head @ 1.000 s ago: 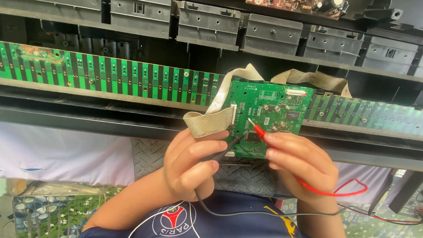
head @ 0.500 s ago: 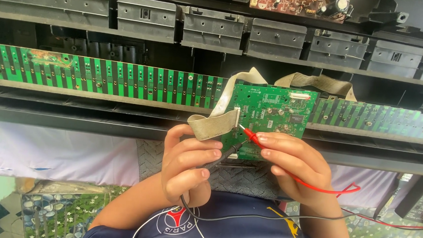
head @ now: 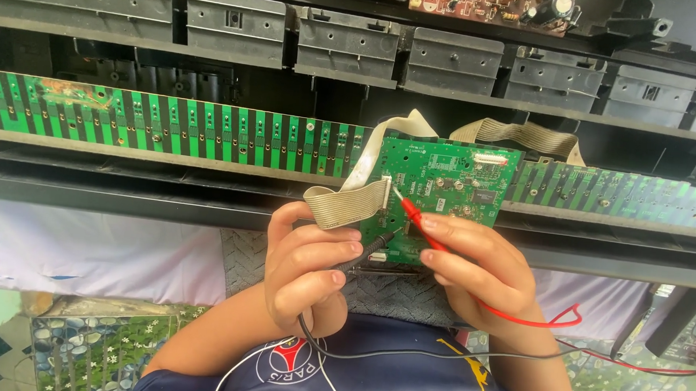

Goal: Testing various points on a circuit board from an electronic keyboard using a multimeter probe to diagnose issues.

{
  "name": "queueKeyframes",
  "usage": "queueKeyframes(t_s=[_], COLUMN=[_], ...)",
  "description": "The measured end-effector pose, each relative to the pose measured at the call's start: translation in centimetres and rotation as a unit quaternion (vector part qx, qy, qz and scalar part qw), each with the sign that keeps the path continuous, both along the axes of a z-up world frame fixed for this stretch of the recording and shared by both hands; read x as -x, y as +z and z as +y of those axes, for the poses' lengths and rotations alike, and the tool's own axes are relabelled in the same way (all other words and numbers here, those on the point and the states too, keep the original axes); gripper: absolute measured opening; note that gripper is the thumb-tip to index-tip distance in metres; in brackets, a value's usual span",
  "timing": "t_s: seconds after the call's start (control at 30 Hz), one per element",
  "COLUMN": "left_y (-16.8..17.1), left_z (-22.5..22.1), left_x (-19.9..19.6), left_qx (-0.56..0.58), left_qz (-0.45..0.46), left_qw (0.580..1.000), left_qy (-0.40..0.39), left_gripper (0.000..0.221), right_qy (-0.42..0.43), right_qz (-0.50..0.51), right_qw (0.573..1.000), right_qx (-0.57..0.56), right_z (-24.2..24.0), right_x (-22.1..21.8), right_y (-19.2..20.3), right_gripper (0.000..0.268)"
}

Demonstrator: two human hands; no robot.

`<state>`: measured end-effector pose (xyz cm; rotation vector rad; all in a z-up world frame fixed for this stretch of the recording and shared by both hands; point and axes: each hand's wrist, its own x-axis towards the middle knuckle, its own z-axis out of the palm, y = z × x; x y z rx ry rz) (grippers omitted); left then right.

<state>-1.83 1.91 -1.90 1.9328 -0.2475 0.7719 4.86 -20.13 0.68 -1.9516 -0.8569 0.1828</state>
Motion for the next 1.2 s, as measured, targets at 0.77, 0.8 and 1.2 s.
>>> queueKeyframes(t_s=[0.77,0.8,1.2], left_y=[-1.1,-1.3,-0.4], left_z=[-0.2,-0.1,1.2], left_x=[-0.6,-0.4,-0.8], left_qx=[-0.054,-0.055,-0.063], left_qz=[-0.11,-0.111,-0.069], left_qw=[0.989,0.989,0.995], left_qy=[0.079,0.082,0.04], left_gripper=[0.014,0.014,0.007], right_qy=[0.004,0.0,-0.001], right_qz=[-0.085,-0.083,-0.067], right_qw=[0.988,0.989,0.99], right_qx=[-0.13,-0.126,-0.121], right_z=[1.5,1.5,1.6], right_x=[-1.7,-1.7,-2.3], right_y=[-0.9,-0.8,-0.7], right_gripper=[0.025,0.026,0.031])
